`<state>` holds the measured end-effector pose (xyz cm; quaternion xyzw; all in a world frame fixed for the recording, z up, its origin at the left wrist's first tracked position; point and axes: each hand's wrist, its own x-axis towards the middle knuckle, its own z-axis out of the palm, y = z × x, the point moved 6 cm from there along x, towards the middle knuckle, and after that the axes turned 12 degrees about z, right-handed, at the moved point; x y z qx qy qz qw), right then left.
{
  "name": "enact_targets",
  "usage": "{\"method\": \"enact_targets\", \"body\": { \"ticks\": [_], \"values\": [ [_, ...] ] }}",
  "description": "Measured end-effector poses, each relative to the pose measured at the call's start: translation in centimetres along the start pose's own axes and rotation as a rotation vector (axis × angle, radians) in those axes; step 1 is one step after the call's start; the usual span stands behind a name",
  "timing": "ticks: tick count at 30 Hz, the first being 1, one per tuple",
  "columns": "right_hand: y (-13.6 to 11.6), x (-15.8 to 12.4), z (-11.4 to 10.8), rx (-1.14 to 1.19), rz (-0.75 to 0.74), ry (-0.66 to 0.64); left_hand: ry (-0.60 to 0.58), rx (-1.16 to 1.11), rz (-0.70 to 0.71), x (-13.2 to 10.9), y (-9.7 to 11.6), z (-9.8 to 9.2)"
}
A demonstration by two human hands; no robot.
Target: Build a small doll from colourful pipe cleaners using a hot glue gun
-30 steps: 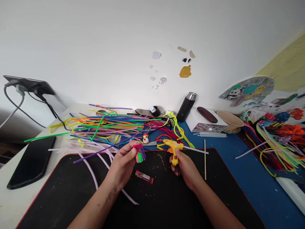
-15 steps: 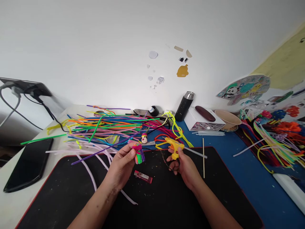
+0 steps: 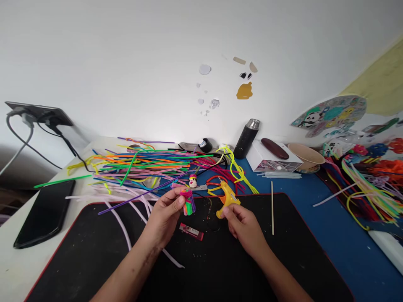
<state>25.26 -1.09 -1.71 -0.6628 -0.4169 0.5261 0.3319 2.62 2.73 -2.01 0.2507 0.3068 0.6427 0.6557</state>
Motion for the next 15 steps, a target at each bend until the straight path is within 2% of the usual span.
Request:
{"method": "enact_targets", "body": {
  "ticks": [3, 8, 15],
  "values": [
    [-2.1, -1.2, 1.8, 0.003, -0.115, -0.044, 0.015, 0.033, -0.009, 0.0, -0.1, 0.0],
    [-4.6, -1.8, 4.1, 0.068, -0.259, -0.019, 0.004, 0.089, 0.004, 0.0, 0.1, 0.2],
    [-5.5, -1.8, 5.4, 0.065, -0.278, -0.031, -0.042, 0.192, 0.043, -0.1, 0.1, 0.5]
  ]
}}
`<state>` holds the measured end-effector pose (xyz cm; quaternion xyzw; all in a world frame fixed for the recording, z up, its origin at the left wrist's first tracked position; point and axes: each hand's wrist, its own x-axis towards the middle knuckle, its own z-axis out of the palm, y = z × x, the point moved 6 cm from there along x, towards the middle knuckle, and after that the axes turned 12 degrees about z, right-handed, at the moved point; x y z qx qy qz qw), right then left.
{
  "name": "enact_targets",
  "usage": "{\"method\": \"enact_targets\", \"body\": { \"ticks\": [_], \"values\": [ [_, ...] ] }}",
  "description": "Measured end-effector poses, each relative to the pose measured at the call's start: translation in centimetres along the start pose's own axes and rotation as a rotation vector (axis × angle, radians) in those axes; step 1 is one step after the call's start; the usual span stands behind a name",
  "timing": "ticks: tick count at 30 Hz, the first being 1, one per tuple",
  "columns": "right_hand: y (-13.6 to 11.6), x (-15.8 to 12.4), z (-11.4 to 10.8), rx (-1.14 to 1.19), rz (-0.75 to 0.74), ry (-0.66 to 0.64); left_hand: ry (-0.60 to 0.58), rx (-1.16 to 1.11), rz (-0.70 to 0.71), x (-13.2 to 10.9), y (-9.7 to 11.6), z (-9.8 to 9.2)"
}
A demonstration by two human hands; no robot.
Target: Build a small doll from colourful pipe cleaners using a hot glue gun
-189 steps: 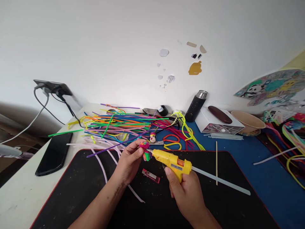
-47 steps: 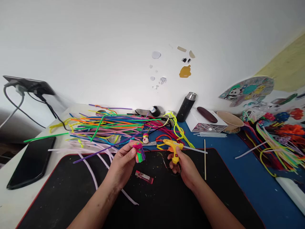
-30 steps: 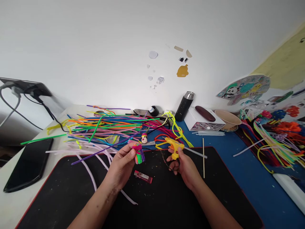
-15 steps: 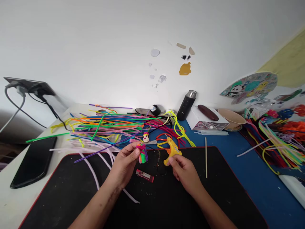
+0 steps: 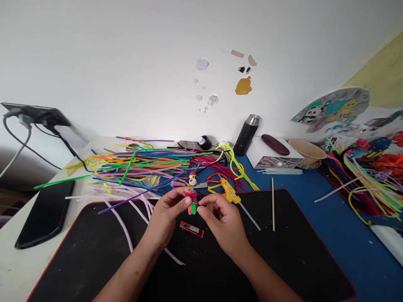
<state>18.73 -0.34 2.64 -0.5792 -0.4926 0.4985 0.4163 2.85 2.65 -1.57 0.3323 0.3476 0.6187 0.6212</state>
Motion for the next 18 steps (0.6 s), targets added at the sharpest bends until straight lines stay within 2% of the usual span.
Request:
{"method": "enact_targets", "body": {
  "ticks": [18],
  "values": [
    [0.05, 0.00, 0.53, -0.006, -0.006, 0.031, -0.011, 0.069, -0.003, -0.25, 0.01, 0.05]
  ]
}}
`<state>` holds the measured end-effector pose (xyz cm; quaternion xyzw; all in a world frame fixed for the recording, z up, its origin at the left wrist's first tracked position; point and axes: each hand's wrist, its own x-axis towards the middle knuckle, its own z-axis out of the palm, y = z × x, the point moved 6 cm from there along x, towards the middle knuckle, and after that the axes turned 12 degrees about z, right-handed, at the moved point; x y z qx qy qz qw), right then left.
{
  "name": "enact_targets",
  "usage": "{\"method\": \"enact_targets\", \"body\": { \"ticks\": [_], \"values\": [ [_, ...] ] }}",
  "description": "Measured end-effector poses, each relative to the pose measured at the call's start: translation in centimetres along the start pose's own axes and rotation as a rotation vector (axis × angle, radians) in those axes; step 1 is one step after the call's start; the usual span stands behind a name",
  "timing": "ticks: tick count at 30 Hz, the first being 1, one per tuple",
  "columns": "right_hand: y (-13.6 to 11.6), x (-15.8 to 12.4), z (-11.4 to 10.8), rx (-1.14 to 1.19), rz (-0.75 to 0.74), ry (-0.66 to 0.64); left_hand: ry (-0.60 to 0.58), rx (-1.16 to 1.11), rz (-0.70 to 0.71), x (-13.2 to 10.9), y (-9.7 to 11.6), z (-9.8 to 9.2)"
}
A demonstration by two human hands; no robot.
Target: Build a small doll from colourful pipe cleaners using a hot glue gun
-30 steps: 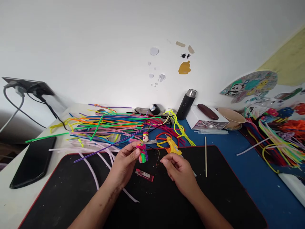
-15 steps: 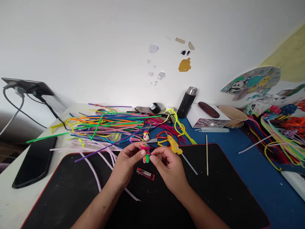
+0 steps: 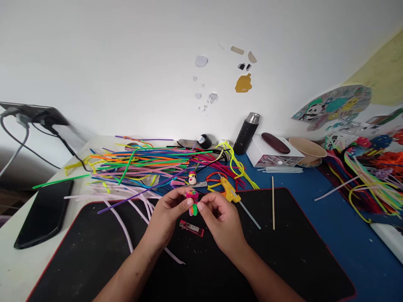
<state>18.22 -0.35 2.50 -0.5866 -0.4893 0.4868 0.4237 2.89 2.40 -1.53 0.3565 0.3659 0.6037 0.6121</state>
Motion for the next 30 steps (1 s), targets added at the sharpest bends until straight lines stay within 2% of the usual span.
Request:
{"method": "enact_targets", "body": {
  "ticks": [30],
  "values": [
    [-0.59, 0.16, -0.06, 0.060, 0.048, -0.008, -0.035, -0.048, -0.025, -0.34, 0.04, 0.43]
  ]
}}
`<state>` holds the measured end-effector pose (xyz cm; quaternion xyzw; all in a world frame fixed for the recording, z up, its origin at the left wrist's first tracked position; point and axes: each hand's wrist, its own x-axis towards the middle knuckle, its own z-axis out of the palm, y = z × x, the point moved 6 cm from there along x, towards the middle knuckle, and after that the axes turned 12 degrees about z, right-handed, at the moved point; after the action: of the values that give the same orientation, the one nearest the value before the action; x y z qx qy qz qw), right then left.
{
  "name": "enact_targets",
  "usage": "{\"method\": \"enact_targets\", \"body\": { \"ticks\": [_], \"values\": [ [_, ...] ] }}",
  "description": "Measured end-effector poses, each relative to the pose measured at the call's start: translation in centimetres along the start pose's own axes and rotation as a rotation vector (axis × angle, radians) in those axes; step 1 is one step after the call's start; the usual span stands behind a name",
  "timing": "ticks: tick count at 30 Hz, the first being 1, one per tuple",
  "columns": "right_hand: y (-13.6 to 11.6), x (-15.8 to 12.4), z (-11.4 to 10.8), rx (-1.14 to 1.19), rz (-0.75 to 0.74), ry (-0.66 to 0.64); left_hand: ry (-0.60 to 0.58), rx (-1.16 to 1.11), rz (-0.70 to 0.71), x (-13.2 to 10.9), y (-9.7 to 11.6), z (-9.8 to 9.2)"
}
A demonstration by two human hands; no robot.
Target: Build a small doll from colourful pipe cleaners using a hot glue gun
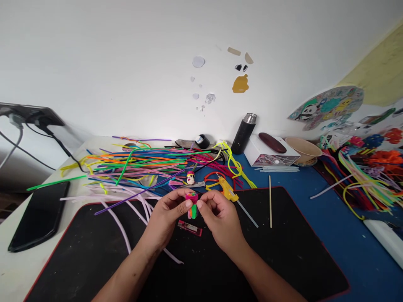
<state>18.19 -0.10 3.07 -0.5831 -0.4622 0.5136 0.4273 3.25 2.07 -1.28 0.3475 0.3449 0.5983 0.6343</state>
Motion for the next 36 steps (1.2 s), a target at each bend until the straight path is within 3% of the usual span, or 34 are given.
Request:
{"method": "enact_targets", "body": {
  "ticks": [16, 36],
  "values": [
    [1.5, 0.4, 0.1, 0.117, 0.098, -0.126, -0.016, 0.009, -0.031, -0.1, -0.3, -0.1],
    [3.3, 0.9, 0.7, 0.397, 0.211, -0.288, -0.151, 0.000, -0.062, -0.2, -0.6, 0.3]
  ]
}}
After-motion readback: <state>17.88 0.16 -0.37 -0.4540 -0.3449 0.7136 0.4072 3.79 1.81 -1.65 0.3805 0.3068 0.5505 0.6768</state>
